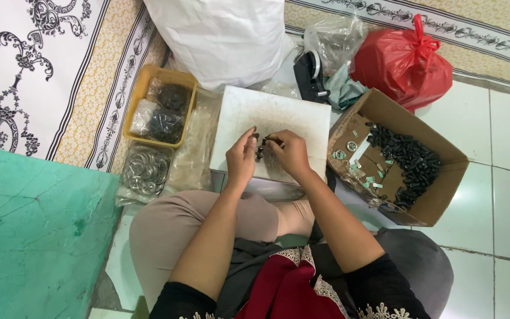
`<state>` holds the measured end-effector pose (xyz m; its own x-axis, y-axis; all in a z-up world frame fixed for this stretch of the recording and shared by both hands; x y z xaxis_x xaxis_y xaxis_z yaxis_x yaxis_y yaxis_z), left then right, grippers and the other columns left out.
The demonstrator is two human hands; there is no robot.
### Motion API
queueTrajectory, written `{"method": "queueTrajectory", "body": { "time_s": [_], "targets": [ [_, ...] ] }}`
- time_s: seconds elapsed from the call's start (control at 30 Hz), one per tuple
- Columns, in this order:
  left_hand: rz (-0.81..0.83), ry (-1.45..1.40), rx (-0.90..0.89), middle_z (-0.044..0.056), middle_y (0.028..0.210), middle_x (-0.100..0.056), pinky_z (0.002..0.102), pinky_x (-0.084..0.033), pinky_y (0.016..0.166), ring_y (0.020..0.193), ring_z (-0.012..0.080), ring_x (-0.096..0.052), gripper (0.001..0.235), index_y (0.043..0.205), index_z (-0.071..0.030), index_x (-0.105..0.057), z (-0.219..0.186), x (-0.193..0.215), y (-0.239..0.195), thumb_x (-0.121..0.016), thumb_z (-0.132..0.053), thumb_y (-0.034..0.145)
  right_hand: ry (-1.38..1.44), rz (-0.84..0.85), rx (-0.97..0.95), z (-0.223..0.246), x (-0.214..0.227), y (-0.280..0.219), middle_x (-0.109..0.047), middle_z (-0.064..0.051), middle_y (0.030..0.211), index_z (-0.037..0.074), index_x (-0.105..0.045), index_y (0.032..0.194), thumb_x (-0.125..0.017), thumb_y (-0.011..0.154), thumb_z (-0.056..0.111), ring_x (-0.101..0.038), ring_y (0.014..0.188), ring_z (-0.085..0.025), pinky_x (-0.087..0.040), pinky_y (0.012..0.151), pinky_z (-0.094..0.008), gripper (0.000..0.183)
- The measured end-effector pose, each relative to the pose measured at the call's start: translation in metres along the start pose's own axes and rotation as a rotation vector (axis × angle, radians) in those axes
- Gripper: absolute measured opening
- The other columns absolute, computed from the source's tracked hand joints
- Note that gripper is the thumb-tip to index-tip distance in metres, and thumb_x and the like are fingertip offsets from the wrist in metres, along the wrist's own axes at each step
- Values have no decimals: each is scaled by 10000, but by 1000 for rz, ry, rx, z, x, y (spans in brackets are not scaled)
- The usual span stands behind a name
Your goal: Assembling small metal hinges by inserting pins and sorting them into a cardboard box
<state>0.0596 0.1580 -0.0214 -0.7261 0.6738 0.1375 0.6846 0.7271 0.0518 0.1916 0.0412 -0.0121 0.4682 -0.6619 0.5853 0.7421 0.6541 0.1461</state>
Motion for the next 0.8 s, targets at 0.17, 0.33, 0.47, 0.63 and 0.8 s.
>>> {"method": "queueTrajectory", "body": {
  "time_s": [0.17,0.33,0.47,0.63,0.8],
  "targets": [
    [12,-5,-14,279,1184,-726,507,-586,928,1136,416,-691,354,1393,-46,-654,12,-5,0,-552,-182,1083,-93,44,82,7,-12,0,-728,-159,892,28,-779,1006,-785,868,64,-730,855,-347,-636,669,-404,142],
    [-2,-32,-32,256,1197,-731,466,-589,935,1141,384,-700,343,1377,-63,-672,17,-6,2,-566,-172,1070,-150,86,110,11,-13,-1,-734,-147,916,48,-782,1009,-767,882,77,-720,909,-336,-626,730,-397,132],
    [-6,-44,-50,249,1209,-727,472,-594,923,1140,385,-699,340,1385,-66,-667,14,-5,2,-558,-184,1086,-174,95,102,16,-7,-1,-739,-157,939,36,-786,1041,-751,862,19,-718,930,-332,-622,751,-385,183],
    [-34,-15,-118,235,1202,-728,468,-610,905,1110,390,-710,314,1346,-40,-675,2,1,-6,-575,-142,1067,-156,25,112,9,30,-11,-739,-158,956,37,-790,1063,-755,833,-15,-721,896,-336,-628,720,-369,238],
    [-134,156,-436,117,1160,-723,402,-620,883,1063,308,-720,270,1299,-64,-703,-38,4,-25,-629,-141,1051,-235,-102,73,-38,118,-41,-741,-142,960,100,-804,1047,-786,837,52,-725,901,-354,-634,735,-419,216]
  ]
}}
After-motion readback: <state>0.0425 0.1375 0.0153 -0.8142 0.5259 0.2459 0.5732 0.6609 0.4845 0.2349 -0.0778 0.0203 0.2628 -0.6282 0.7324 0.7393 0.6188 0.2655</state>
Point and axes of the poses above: each hand's wrist, its own y-axis towards the middle knuckle, its own x-axis out of the back of the hand, z = x × y, the point moved 10 cm from there along y, towards the middle knuckle
